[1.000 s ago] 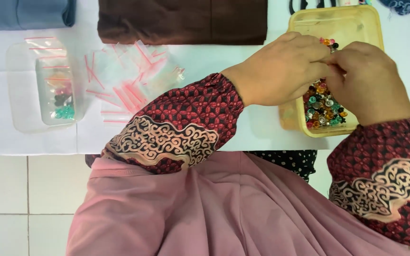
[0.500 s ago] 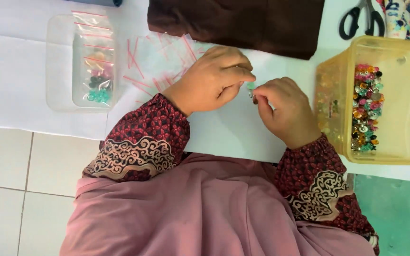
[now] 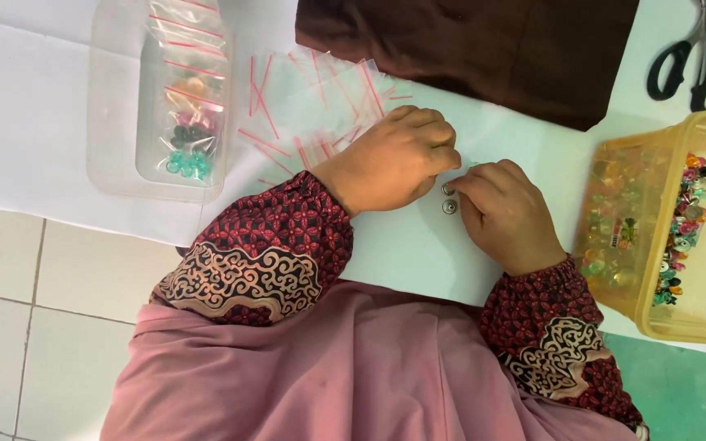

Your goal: Sorting and packaging buttons into small plastic bags.

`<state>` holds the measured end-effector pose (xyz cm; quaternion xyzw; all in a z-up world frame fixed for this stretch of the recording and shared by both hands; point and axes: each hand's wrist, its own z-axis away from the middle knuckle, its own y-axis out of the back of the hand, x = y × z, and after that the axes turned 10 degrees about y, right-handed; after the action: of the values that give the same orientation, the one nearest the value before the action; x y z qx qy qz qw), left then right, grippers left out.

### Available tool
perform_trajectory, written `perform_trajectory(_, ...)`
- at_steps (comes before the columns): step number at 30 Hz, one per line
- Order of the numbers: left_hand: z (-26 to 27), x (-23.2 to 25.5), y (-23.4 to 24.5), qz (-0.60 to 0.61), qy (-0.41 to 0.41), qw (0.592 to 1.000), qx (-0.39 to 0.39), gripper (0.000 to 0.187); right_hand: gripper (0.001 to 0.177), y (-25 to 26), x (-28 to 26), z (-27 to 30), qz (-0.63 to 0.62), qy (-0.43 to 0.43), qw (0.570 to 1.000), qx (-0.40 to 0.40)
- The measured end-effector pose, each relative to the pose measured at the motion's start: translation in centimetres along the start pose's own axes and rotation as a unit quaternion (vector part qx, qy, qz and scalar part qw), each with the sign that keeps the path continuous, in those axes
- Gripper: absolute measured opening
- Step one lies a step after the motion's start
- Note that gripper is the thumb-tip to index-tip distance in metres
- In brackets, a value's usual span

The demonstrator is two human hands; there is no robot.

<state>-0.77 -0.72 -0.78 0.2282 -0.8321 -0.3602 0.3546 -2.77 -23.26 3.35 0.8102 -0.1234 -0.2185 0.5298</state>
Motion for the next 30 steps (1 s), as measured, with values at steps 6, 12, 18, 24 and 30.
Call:
perform_trajectory(6,0.0,0.1,0.1,-0.005,0.011,1.000,-0.018,0.008,0.016,0.9,1.2,1.9,0.004,-0.019,0.998,0.063)
perform_trajectory(12,0.0,0.3,-0.3,-0.009,0.015,0.999,-0.033,0.011,0.010,0.6,-2.4,2.5,0.083,-0.004,0.997,0.000)
perform_trajectory(18,0.3,0.7,-1.7,-0.004,0.015,0.998,-0.060,0.021,0.003,-2.0,-3.3,3.0,0.147,-0.017,0.989,-0.002)
perform_trajectory(24,0.3,0.9,-2.5,-0.006,0.007,1.000,-0.022,0.015,0.004,-1.2,-3.8,2.6,0.133,0.004,0.991,0.006)
perform_trajectory(30,-0.2,1.6,-2.6,-0.012,-0.011,1.000,0.015,0.017,0.002,-1.3,-4.3,3.1,0.109,0.010,0.994,0.031)
